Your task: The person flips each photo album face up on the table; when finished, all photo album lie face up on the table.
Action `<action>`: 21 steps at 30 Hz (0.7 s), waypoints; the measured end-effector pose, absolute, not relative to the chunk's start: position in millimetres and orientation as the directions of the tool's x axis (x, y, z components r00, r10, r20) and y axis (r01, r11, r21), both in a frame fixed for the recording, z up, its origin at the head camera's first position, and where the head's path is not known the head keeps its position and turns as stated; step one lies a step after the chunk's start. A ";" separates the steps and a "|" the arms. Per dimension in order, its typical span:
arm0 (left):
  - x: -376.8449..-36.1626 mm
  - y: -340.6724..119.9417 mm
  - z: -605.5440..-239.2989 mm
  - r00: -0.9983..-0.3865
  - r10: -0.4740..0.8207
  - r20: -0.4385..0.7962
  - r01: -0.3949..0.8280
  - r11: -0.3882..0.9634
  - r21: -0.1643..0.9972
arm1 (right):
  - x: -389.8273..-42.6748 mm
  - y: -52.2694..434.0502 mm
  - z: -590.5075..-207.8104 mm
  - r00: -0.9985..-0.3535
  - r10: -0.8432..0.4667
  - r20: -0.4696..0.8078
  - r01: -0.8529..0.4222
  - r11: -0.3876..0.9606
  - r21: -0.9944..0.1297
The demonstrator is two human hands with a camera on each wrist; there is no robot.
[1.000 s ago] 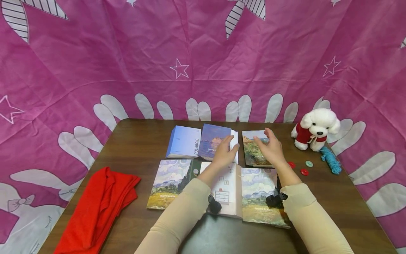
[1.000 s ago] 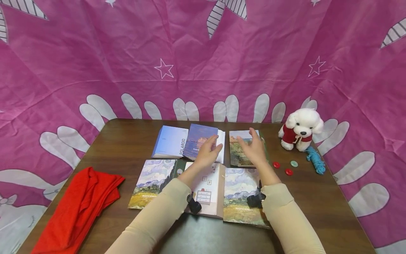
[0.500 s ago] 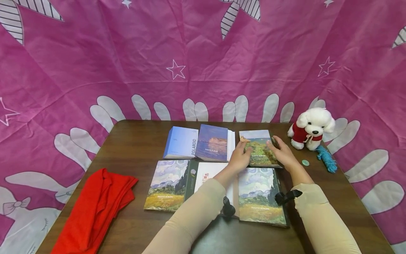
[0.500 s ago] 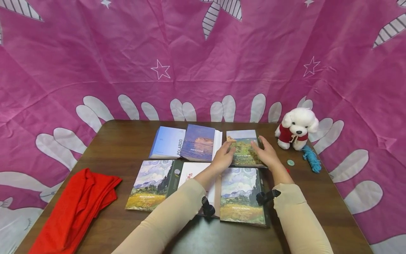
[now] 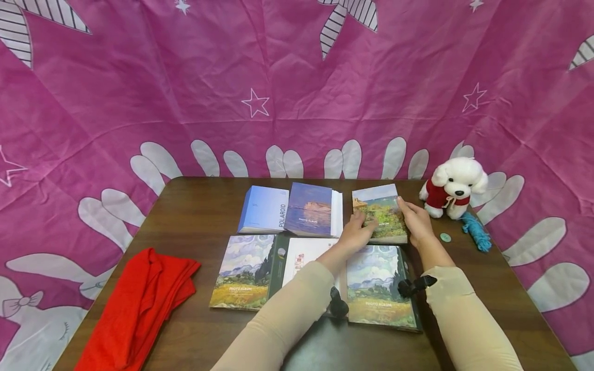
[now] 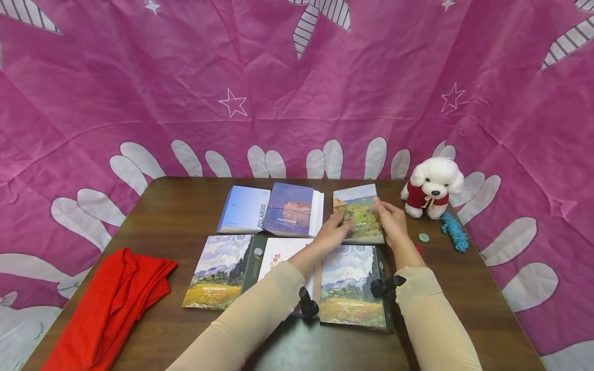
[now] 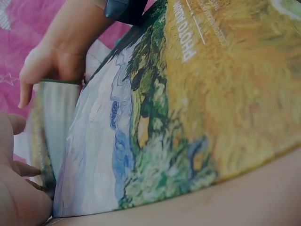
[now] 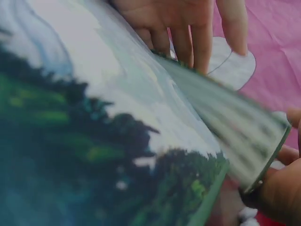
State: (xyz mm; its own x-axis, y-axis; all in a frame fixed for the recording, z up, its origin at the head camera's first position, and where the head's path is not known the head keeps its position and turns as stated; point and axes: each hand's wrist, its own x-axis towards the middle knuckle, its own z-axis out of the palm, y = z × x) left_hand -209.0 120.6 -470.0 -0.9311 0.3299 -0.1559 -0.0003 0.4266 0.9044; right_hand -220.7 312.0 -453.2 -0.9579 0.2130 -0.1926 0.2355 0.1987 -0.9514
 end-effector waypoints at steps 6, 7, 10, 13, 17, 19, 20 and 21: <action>-208.2 122.8 -467.6 -0.938 0.315 -0.147 0.017 0.463 0.886 | -222.9 302.7 -447.7 -0.943 0.318 -0.095 0.144 0.133 -0.981; -208.0 122.9 -466.9 -0.940 0.308 -0.149 0.008 0.456 0.890 | -222.9 301.1 -447.1 -0.942 0.325 -0.083 0.134 0.136 -0.982; -207.1 122.6 -466.2 -0.939 0.300 -0.166 -0.021 0.434 0.901 | -222.1 298.3 -445.9 -0.935 0.349 -0.070 0.123 0.133 -0.983; -207.7 123.4 -467.2 -0.936 0.303 -0.181 -0.045 0.405 0.913 | -221.2 296.2 -442.1 -0.933 0.356 -0.055 0.107 0.129 -0.986; -209.3 123.9 -466.0 -0.930 0.331 -0.158 -0.034 0.353 0.935 | -219.8 292.0 -431.6 -0.945 0.328 -0.008 0.039 0.089 -0.995; -210.1 123.7 -463.1 -0.931 0.343 -0.127 -0.012 0.318 0.948 | -218.5 289.0 -427.3 -0.950 0.311 0.019 0.004 0.072 -0.997; -210.1 123.4 -461.0 -0.932 0.344 -0.112 -0.004 0.302 0.953 | -218.0 287.8 -426.2 -0.954 0.298 0.029 -0.007 0.074 -0.997; -210.1 123.1 -458.6 -0.935 0.341 -0.099 0.003 0.285 0.958 | -217.7 286.7 -425.6 -0.957 0.287 0.035 -0.012 0.081 -0.997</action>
